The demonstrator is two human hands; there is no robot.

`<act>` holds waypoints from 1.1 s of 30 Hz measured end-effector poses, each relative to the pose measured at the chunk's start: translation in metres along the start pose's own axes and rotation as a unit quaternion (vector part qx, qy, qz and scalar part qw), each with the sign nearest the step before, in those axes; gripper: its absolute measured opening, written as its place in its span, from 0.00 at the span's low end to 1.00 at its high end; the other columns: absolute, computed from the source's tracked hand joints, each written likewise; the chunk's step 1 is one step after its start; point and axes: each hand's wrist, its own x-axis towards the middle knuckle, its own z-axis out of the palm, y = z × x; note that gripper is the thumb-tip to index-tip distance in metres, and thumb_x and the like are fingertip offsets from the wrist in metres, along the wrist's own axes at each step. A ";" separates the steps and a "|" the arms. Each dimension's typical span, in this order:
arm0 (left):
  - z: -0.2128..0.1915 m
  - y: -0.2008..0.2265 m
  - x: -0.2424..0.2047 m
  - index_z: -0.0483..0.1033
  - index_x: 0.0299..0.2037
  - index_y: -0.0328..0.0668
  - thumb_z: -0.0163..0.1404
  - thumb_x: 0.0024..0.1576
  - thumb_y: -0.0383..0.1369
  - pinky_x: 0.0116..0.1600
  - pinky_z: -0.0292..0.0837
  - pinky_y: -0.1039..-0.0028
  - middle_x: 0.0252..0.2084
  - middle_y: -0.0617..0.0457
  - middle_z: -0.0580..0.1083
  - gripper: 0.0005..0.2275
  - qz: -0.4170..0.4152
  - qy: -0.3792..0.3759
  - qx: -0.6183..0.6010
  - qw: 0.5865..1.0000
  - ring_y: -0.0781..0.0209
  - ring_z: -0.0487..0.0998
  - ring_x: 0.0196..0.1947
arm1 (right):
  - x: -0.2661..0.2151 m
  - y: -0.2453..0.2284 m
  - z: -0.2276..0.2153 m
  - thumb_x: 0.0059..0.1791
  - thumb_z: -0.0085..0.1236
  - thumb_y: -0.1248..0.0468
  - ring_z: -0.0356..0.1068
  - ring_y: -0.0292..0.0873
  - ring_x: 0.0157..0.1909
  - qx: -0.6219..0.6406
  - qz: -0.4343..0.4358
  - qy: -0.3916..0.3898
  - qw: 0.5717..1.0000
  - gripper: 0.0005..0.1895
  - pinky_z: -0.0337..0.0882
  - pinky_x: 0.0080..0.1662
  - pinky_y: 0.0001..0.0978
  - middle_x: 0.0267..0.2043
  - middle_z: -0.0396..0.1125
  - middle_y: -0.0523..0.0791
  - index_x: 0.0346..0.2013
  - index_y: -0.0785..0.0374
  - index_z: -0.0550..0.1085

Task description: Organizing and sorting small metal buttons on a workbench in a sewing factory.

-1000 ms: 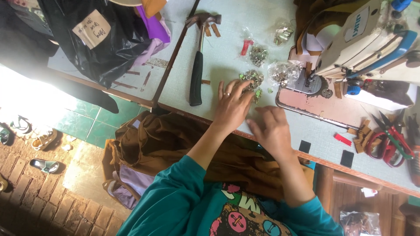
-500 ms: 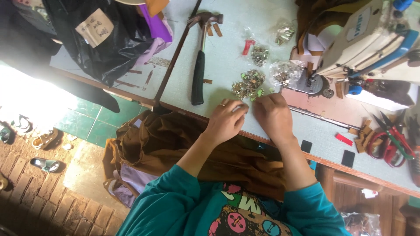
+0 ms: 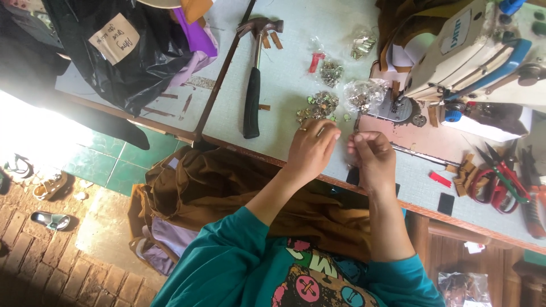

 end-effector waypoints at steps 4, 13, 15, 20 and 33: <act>0.018 -0.005 -0.013 0.77 0.45 0.46 0.49 0.64 0.31 0.49 0.77 0.69 0.44 0.48 0.76 0.05 -0.008 -0.042 -0.002 0.999 0.52 0.78 0.50 | -0.003 -0.001 -0.001 0.57 0.55 0.74 0.75 0.42 0.38 -0.100 -0.071 0.014 0.992 0.01 0.75 0.43 0.33 0.37 0.72 0.52 0.42 0.69 0.73; 0.029 0.006 -0.028 0.75 0.51 0.49 0.51 0.61 0.35 0.43 0.79 0.64 0.46 0.53 0.75 0.10 0.063 0.018 0.040 0.997 0.50 0.81 0.45 | 0.002 0.001 -0.007 0.55 0.58 0.76 0.77 0.54 0.42 -0.180 -0.142 0.029 0.973 0.02 0.78 0.42 0.45 0.39 0.74 0.58 0.41 0.70 0.76; 0.029 0.013 -0.027 0.77 0.49 0.47 0.53 0.60 0.35 0.46 0.78 0.63 0.43 0.48 0.76 0.09 0.092 -0.011 -0.033 0.995 0.47 0.81 0.45 | 0.004 -0.001 -0.004 0.55 0.52 0.75 0.74 0.36 0.43 0.044 -0.063 0.095 0.992 0.04 0.81 0.49 0.29 0.42 0.71 0.48 0.38 0.66 0.72; 0.041 0.023 -0.033 0.74 0.55 0.49 0.54 0.58 0.45 0.46 0.76 0.62 0.47 0.50 0.73 0.17 0.133 -0.014 -0.008 0.991 0.48 0.78 0.47 | 0.016 0.006 -0.021 0.57 0.49 0.71 0.75 0.33 0.41 0.208 -0.018 0.121 0.971 0.03 0.83 0.46 0.19 0.44 0.71 0.48 0.39 0.64 0.70; 0.071 -0.014 0.033 0.78 0.43 0.56 0.53 0.60 0.32 0.44 0.73 0.68 0.38 0.52 0.75 0.05 0.056 -0.045 -0.046 0.996 0.54 0.77 0.42 | 0.020 0.021 -0.031 0.56 0.49 0.75 0.73 0.32 0.42 0.251 -0.030 0.115 0.961 0.05 0.81 0.46 0.18 0.43 0.70 0.45 0.44 0.64 0.70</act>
